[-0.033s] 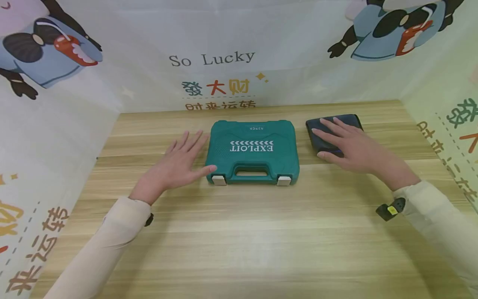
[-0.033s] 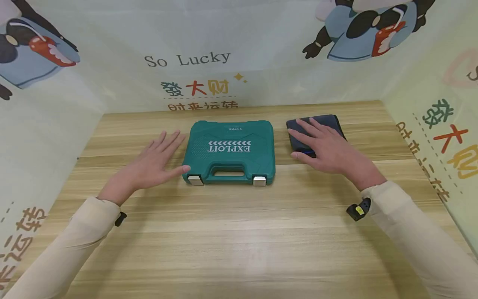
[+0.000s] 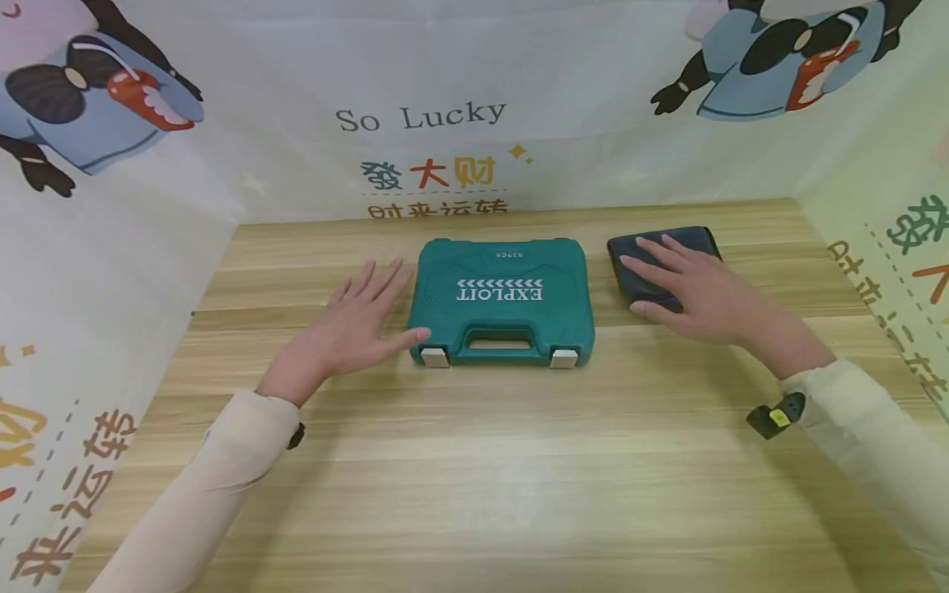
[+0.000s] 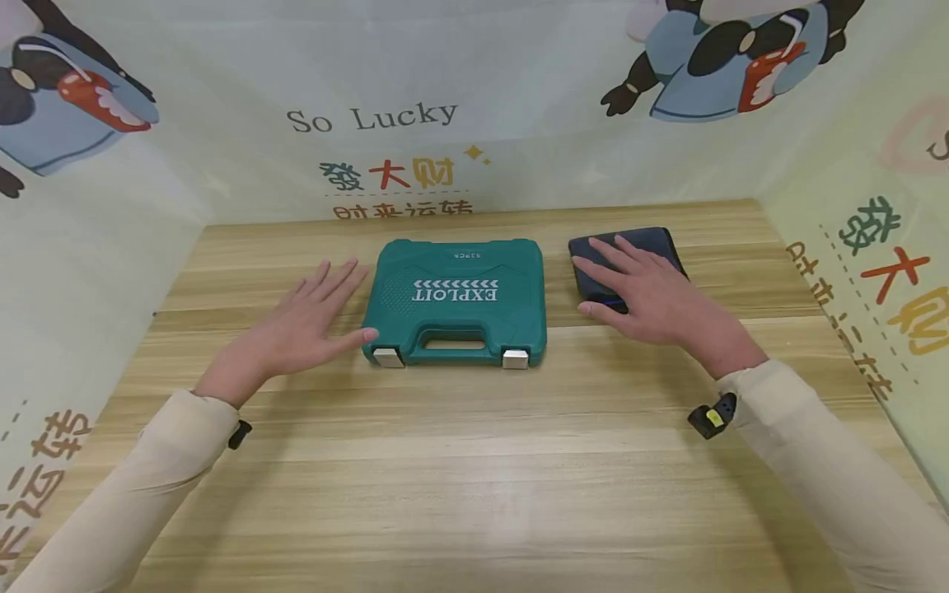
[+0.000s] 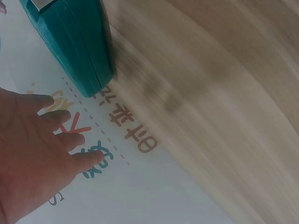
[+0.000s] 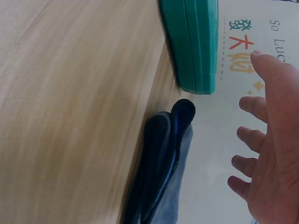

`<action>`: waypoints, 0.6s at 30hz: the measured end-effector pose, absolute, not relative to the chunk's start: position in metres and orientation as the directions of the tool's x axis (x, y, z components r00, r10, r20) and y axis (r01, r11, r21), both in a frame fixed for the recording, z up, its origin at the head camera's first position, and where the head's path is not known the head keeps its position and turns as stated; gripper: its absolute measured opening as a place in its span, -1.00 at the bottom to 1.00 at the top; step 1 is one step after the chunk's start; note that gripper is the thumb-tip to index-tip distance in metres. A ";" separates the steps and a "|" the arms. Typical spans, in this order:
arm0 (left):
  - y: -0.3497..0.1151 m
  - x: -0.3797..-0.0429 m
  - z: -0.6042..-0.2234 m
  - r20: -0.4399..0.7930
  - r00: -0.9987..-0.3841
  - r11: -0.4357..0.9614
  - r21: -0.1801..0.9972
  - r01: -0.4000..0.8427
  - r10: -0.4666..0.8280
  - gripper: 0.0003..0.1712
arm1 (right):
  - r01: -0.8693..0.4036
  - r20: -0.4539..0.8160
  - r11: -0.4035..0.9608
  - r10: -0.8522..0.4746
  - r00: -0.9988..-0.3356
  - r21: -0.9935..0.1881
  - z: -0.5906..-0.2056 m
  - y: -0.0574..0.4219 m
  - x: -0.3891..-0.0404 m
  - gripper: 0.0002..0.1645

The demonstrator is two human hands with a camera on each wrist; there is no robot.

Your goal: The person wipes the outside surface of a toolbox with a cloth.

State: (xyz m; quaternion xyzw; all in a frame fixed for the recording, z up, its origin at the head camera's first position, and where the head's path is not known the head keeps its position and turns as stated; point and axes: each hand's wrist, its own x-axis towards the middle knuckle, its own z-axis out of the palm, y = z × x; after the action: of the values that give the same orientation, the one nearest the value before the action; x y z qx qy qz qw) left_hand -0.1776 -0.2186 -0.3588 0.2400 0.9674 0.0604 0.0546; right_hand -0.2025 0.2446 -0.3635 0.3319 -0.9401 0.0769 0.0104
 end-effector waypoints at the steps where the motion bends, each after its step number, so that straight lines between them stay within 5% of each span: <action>1: -0.219 -0.178 -0.359 -0.081 -0.878 0.877 0.141 0.459 0.472 0.05 | -0.620 0.064 0.771 -0.618 -0.783 -0.146 -0.364 0.245 -0.203 -0.19; 6: -0.212 -0.174 -0.362 -0.072 -0.855 0.851 0.161 0.499 0.514 0.08 | -0.608 0.032 0.775 -0.612 -0.790 -0.171 -0.369 0.250 -0.211 -0.12; 13: -0.180 -0.170 -0.368 -0.051 -0.756 0.753 0.160 0.639 0.652 0.06 | -0.533 -0.199 0.824 -0.564 -0.801 -0.191 -0.381 0.252 -0.231 0.06; 18: -0.158 -0.179 -0.380 -0.089 -0.765 0.768 0.140 0.625 0.638 0.04 | -0.513 -0.247 0.837 -0.547 -0.800 -0.190 -0.388 0.247 -0.242 0.06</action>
State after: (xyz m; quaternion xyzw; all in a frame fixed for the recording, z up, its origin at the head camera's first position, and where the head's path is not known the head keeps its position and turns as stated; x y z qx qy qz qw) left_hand -0.1792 -0.1577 -0.3799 0.3365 0.9380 0.0510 0.0659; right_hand -0.2419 0.2470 -0.3877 0.2800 -0.9469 0.0567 -0.1474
